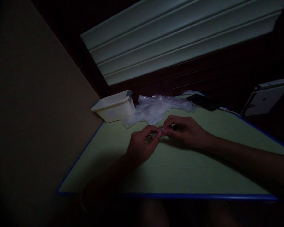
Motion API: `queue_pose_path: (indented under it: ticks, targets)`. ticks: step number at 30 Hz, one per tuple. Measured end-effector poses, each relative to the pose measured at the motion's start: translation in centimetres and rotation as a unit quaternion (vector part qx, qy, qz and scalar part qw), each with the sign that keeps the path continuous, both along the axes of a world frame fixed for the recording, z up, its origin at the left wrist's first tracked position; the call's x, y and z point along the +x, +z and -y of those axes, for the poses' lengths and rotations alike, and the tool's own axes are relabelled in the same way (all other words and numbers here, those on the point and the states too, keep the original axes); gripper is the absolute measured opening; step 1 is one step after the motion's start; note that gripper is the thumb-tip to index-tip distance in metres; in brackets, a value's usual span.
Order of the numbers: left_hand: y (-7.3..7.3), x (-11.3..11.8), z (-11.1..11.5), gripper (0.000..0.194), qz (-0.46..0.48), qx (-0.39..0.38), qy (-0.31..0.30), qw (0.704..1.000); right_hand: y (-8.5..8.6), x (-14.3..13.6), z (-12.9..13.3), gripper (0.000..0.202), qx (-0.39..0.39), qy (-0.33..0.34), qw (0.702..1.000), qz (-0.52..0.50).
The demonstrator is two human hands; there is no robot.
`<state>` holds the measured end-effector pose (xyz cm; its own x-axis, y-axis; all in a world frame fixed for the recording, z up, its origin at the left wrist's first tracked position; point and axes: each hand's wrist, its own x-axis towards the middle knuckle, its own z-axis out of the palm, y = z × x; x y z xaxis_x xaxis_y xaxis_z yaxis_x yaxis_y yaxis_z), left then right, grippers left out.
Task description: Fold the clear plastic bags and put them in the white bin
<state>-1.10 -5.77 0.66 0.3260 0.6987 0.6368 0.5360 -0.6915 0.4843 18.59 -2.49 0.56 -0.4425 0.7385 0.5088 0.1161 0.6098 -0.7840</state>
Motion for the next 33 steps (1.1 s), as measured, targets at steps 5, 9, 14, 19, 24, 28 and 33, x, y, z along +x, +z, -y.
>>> queue_pose_path:
  ticks: [5,9,14,19,24,28,33]
  targets:
    - [-0.22,0.14,-0.04,0.015,0.051,-0.05,-0.025,0.997,0.11,0.11,0.01,0.013,0.001,0.001,1.0,0.004]
    - [-0.35,0.24,-0.09,0.023,0.084,-0.088,-0.049,0.991,0.08,0.23,-0.02,0.015,-0.005,-0.009,1.0,-0.005]
    - [-0.23,0.19,-0.17,0.022,0.081,-0.079,-0.042,0.993,-0.08,0.31,-0.14,0.011,0.01,-0.009,1.0,-0.011]
    - [-0.32,0.1,-0.59,0.016,0.097,-0.05,-0.044,0.993,0.0,0.29,-0.05,0.009,0.013,-0.009,1.0,-0.005]
    - [-0.28,0.04,-0.69,0.012,0.079,-0.004,-0.038,0.996,0.12,0.22,0.06,0.009,-0.006,0.012,1.0,-0.011]
    - [-0.21,-0.02,-0.61,0.011,0.063,0.023,-0.043,0.997,0.14,0.18,0.04,0.007,-0.001,0.012,1.0,-0.014]
    - [-0.21,-0.01,-0.56,0.011,0.047,0.051,-0.044,0.997,0.17,0.15,0.13,0.008,0.005,0.002,1.0,-0.013]
